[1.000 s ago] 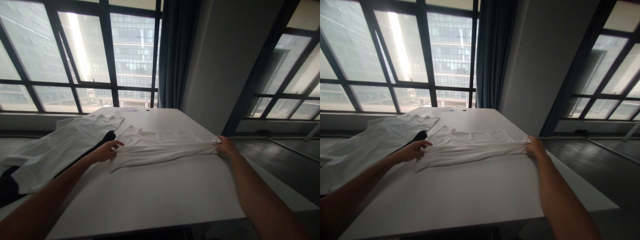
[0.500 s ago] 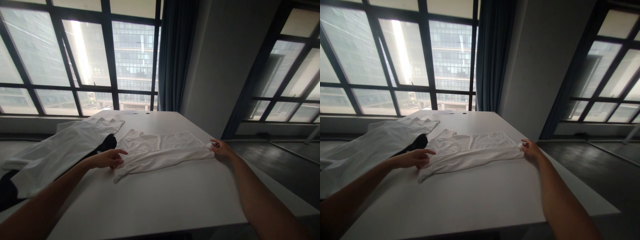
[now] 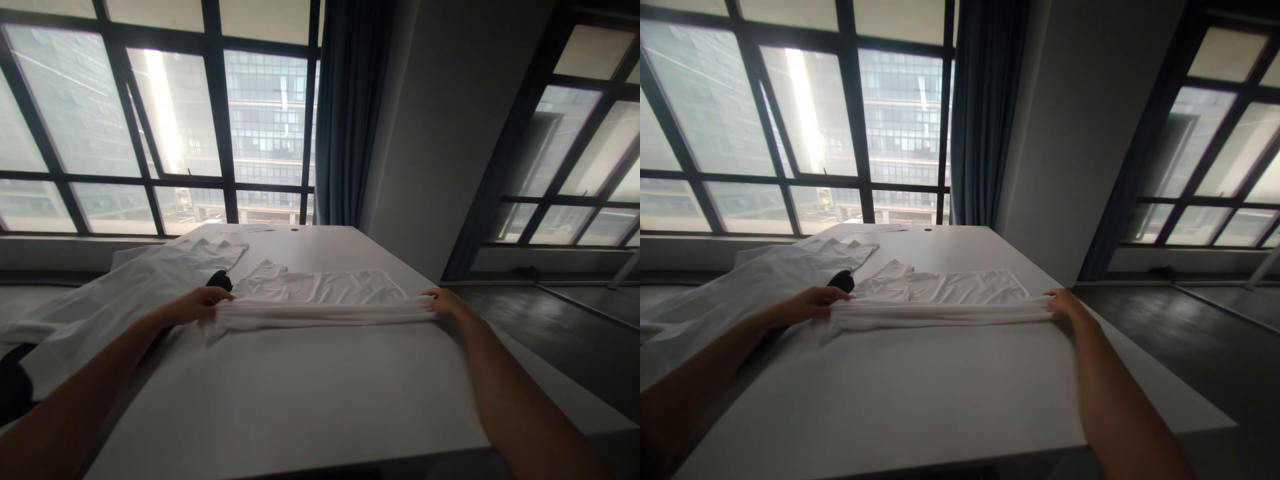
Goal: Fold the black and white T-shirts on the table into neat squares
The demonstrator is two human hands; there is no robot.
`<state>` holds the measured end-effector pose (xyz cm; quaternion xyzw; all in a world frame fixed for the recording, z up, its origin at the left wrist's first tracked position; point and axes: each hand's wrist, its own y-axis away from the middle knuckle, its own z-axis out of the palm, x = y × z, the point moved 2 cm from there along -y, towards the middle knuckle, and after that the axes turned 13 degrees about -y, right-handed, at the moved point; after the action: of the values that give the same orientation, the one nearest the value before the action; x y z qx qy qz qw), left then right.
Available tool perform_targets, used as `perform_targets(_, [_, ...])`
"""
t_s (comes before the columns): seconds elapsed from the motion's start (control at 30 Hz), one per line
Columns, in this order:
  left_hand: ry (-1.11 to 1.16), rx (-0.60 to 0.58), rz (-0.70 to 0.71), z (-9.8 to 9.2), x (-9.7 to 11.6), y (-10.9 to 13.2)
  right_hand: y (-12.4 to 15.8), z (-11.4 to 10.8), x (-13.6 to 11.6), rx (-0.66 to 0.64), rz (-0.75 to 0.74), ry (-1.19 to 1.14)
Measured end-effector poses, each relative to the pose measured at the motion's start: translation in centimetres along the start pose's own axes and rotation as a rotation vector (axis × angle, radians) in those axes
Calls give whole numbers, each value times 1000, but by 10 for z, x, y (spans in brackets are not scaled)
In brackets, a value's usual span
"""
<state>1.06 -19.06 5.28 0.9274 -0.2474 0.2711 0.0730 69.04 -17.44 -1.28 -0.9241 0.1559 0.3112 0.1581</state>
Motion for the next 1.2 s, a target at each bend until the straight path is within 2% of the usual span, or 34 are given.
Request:
perform_targets(0.1, [100, -404, -67, -9, -2, 19, 3, 1, -10, -162, 48, 34])
perform_targets(0.13, [119, -467, -74, -9, -2, 21, 2, -1, -11, -152, 53, 71])
perform_targets(0.17, [118, -451, -76, -7, 0, 19, 2, -5, -11, -111, 60, 119])
perform_targets(0.2, [87, -356, -77, -4, 1, 14, 1, -9, -12, -46, 66, 167])
perform_targets(0.27, [-55, -42, -93, 7, 3, -1, 2, -14, -15, 74, 43, 214])
perform_targets(0.3, [-146, 100, -103, 14, 4, -9, 4, -14, -19, 89, 3, 197])
perform_targets(0.37, [-287, 254, -120, 32, 7, -23, 9, -10, -28, -6, -105, 89])
perform_targets(0.43, [-347, 279, -133, 48, 8, -32, 18, -1, -39, -182, -176, -39])
perform_targets(0.5, [-359, 268, -140, 58, 8, -35, 27, 7, -49, -310, -187, -98])
perform_targets(0.6, [-325, 270, -102, 60, 10, -35, 34, 9, -58, -356, -172, -41])
perform_targets(0.7, [-265, 320, -53, 47, 13, -32, 33, 1, -63, -311, -216, 0])
perform_targets(0.8, [-211, 492, -51, 25, 16, -28, 31, -8, -72, -225, -332, 9])
perform_targets(0.9, [-164, 711, -35, 10, 14, -27, 31, -6, -87, 9, -430, 68])
perform_targets(1.0, [-227, 832, -30, 12, 6, -32, 33, 10, -102, 277, -435, 218])
perform_targets(1.03, [-269, 832, -31, 16, 3, -34, 34, 17, -104, 304, -414, 267])
perform_targets(1.1, [-345, 785, -9, 24, 1, -35, 33, 29, -105, 263, -366, 320])
perform_targets(1.2, [-402, 601, 104, 35, 9, -32, 30, 37, -99, 83, -344, 237])
